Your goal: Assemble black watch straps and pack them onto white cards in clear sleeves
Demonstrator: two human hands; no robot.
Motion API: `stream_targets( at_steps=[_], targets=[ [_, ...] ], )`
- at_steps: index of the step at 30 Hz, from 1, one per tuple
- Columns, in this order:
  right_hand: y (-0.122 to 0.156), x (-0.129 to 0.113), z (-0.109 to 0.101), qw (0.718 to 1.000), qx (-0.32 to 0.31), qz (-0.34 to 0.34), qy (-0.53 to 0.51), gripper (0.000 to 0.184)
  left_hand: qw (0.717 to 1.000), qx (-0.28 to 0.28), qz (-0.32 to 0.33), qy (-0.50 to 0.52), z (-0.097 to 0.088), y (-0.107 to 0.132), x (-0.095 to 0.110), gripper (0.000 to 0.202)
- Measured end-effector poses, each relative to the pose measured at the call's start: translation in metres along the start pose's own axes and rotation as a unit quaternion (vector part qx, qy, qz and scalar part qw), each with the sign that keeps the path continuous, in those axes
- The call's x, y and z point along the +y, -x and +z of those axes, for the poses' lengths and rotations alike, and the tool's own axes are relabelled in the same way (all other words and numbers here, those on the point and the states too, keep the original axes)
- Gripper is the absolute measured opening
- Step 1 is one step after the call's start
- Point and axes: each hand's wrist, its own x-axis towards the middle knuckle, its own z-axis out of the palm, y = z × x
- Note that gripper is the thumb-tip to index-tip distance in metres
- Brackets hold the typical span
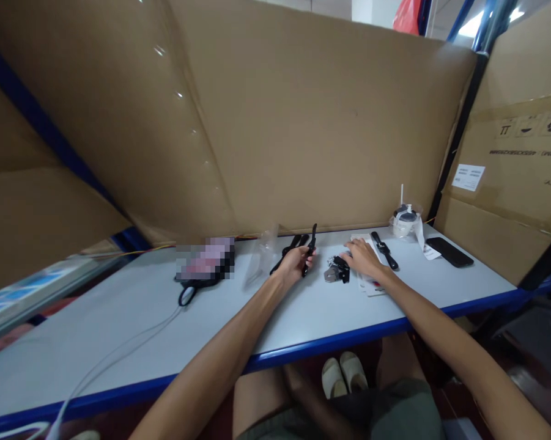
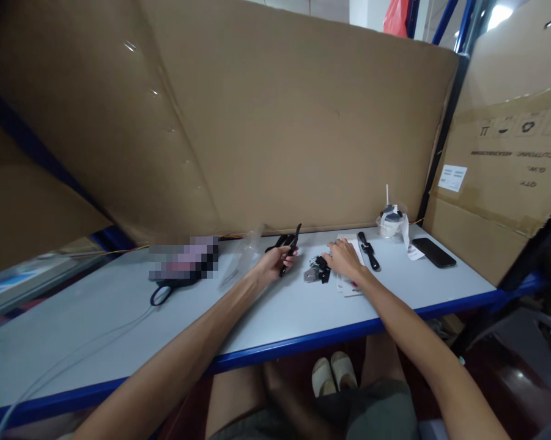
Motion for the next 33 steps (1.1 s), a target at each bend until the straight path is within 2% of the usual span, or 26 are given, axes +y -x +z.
stream_targets(
  at_steps=[3, 7, 11, 17, 26, 29, 33],
  targets=[
    [0.0, -0.002, 0.002, 1.0, -0.02, -0.009, 0.018, 0.043, 1.0, 0.007, -0.022, 0.02, 0.006, 0.004, -0.001, 0.008],
    [0.0, -0.007, -0.002, 1.0, -0.024, 0.001, 0.004, 0.032, 1.0, 0.009, 0.012, 0.022, 0.014, 0.008, -0.004, 0.011],
    [-0.001, -0.008, -0.004, 0.999, -0.034, 0.025, -0.031, 0.026, 0.999, 0.023, -0.012, 0.026, 0.016, 0.009, -0.004, 0.019],
    [-0.004, -0.004, 0.001, 0.996, -0.028, 0.039, -0.07, 0.015, 0.998, 0.04, -0.017, 0.034, 0.018, 0.01, -0.002, 0.014],
    [-0.002, -0.007, 0.001, 0.997, -0.033, 0.025, -0.058, 0.02, 0.999, 0.029, 0.017, 0.002, 0.023, 0.015, -0.004, 0.018],
    [-0.002, -0.008, 0.002, 0.997, -0.038, 0.029, -0.065, 0.016, 1.0, 0.024, 0.017, 0.0, 0.024, 0.016, -0.004, 0.019],
    [-0.003, -0.009, 0.006, 0.998, -0.036, 0.022, -0.05, 0.02, 1.0, 0.025, 0.013, -0.001, 0.025, 0.018, -0.003, 0.022]
  ],
)
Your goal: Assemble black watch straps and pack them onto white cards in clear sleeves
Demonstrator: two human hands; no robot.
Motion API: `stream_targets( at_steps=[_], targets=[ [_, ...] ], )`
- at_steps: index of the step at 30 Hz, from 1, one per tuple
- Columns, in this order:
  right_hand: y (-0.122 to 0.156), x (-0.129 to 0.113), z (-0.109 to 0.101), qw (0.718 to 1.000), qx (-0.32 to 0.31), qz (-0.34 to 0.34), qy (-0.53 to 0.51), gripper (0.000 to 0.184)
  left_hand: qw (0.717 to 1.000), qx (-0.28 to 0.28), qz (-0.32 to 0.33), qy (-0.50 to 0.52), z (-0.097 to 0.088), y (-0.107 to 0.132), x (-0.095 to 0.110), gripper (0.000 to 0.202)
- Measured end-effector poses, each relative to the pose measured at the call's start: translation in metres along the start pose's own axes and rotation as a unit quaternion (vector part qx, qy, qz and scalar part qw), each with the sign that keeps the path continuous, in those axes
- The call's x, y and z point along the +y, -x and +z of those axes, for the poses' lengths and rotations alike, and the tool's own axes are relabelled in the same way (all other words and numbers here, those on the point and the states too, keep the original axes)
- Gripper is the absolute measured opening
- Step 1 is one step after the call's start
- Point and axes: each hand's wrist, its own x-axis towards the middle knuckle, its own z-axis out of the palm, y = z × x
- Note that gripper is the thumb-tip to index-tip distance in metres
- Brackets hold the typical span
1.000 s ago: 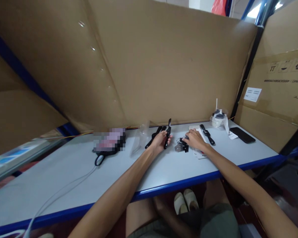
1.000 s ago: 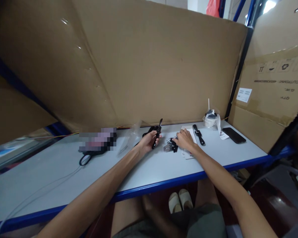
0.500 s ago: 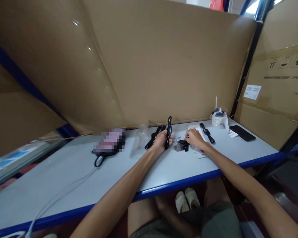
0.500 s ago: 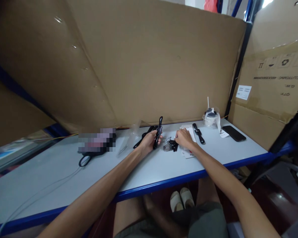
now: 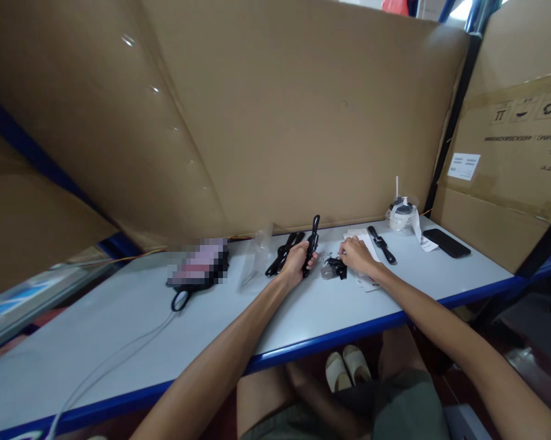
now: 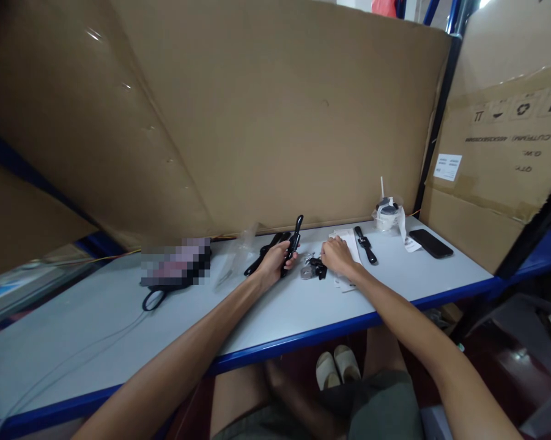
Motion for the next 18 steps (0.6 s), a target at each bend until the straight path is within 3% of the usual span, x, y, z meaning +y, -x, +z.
stream_targets(
  at_steps=[5, 18],
  targets=[
    [0.0, 0.003, 0.002, 0.999, 0.022, -0.019, 0.012, 0.023, 1.0, 0.006, -0.018, 0.007, 0.0, 0.0, 0.001, 0.035],
    [-0.008, 0.011, 0.001, 0.99, 0.084, 0.016, -0.11, 0.02, 0.999, 0.007, -0.037, 0.013, 0.002, 0.004, 0.004, 0.034]
  ],
)
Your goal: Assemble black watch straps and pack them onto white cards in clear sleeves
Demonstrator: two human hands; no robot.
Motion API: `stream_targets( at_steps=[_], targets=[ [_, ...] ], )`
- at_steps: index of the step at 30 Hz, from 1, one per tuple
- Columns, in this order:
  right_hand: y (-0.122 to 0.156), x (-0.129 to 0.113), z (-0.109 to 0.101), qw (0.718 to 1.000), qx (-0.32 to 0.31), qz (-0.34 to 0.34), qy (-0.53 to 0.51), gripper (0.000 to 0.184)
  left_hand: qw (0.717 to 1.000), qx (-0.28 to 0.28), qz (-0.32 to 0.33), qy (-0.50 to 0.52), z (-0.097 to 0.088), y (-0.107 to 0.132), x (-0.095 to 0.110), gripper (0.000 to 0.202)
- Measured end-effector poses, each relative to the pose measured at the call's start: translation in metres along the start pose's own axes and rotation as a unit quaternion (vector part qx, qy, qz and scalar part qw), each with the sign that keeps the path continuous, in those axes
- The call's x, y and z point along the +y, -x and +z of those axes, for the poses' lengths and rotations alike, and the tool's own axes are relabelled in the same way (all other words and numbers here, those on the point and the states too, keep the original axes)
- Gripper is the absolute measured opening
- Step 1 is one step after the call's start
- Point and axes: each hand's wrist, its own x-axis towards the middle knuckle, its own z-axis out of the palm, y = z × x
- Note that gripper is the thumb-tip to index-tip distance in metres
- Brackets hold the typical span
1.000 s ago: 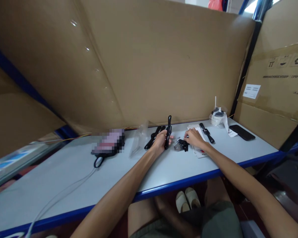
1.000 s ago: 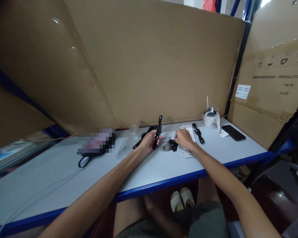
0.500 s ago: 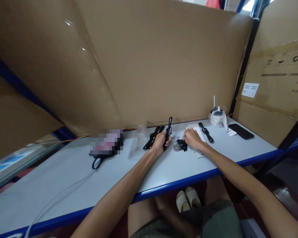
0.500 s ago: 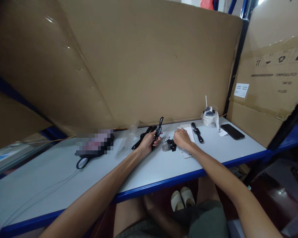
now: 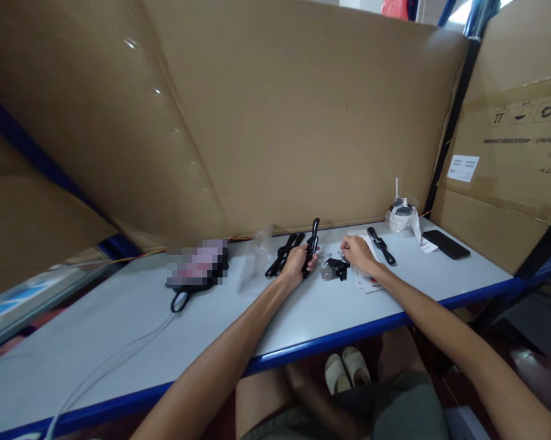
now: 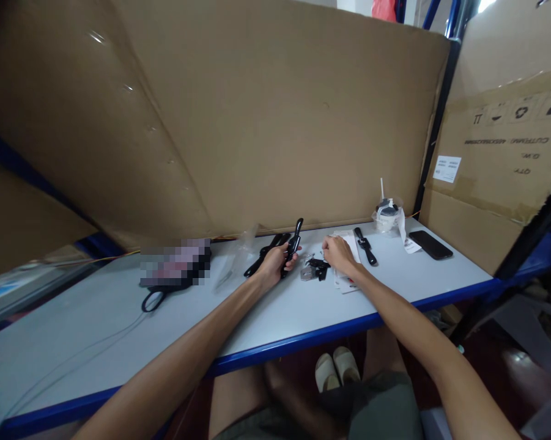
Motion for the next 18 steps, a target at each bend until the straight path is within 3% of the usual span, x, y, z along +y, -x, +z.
stream_targets(
  at_steps=[8, 14, 18],
  targets=[
    [0.001, -0.002, -0.001, 1.0, -0.004, 0.018, -0.015, 0.024, 1.0, -0.004, 0.002, -0.002, -0.002, -0.003, -0.003, 0.034],
    [-0.004, 0.004, -0.023, 0.998, 0.056, 0.018, 0.028, 0.022, 1.0, -0.007, 0.001, 0.015, -0.005, -0.01, -0.006, 0.03],
    [-0.005, 0.007, -0.034, 0.997, 0.042, 0.05, 0.038, 0.023, 1.0, -0.016, 0.002, 0.025, -0.008, -0.013, -0.009, 0.026]
  ],
)
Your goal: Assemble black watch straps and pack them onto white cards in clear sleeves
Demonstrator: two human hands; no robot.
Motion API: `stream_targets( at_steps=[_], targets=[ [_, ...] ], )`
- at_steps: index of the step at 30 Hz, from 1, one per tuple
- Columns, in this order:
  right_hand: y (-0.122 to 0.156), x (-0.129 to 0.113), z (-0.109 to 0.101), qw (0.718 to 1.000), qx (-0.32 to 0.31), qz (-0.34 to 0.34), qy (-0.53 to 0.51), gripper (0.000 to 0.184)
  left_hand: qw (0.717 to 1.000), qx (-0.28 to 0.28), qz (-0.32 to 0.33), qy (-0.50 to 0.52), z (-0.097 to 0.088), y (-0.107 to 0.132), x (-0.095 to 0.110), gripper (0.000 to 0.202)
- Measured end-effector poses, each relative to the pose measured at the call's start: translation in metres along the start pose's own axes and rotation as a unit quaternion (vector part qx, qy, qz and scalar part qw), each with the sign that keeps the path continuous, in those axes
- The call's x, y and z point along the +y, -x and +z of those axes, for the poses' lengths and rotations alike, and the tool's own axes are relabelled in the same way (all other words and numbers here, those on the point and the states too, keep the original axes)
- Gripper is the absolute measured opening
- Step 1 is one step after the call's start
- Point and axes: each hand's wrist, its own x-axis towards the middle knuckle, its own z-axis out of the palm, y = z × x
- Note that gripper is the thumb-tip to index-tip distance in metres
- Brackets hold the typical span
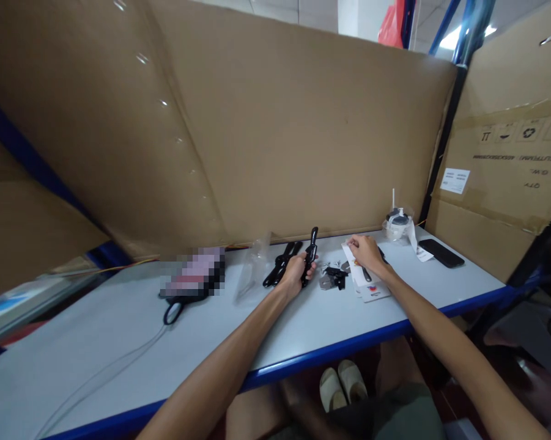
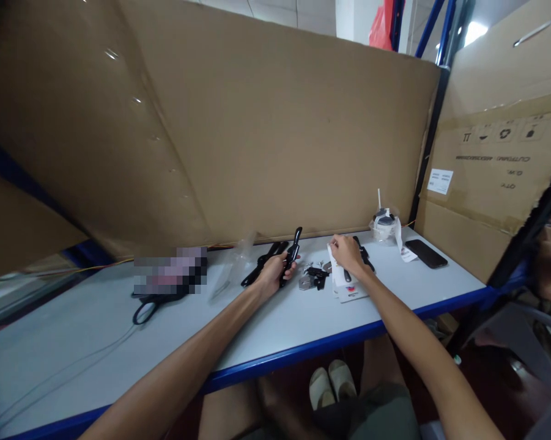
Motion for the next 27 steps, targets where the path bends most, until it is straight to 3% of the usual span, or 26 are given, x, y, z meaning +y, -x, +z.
stream_targets(
  at_steps=[4, 9, 14, 16, 19, 23, 27],
  targets=[
    [0.009, -0.006, 0.003, 0.998, -0.042, -0.047, 0.02, 0.023, 1.0, -0.003, 0.004, 0.003, -0.001, -0.002, -0.003, 0.024],
    [0.011, -0.023, 0.006, 0.985, -0.144, -0.097, 0.023, 0.016, 1.0, 0.0, 0.004, -0.007, 0.002, -0.003, -0.003, 0.027],
    [-0.022, -0.04, -0.004, 0.993, -0.068, -0.074, 0.069, 0.022, 1.0, 0.005, -0.005, 0.005, 0.004, 0.0, 0.002, 0.029],
    [-0.038, -0.04, -0.006, 0.995, -0.065, -0.058, 0.052, 0.023, 1.0, 0.003, -0.006, 0.007, 0.003, 0.0, 0.003, 0.03],
    [-0.049, -0.034, -0.002, 0.993, -0.114, -0.04, -0.005, 0.025, 1.0, -0.003, -0.004, 0.012, 0.0, -0.001, 0.002, 0.025],
    [-0.039, -0.024, 0.008, 0.986, -0.158, -0.048, -0.028, 0.019, 1.0, -0.003, -0.001, 0.013, -0.004, -0.003, 0.0, 0.023],
    [-0.026, -0.02, 0.01, 0.959, -0.272, -0.077, -0.034, 0.016, 1.0, 0.003, 0.003, 0.007, -0.002, -0.001, 0.0, 0.026]
  ],
)
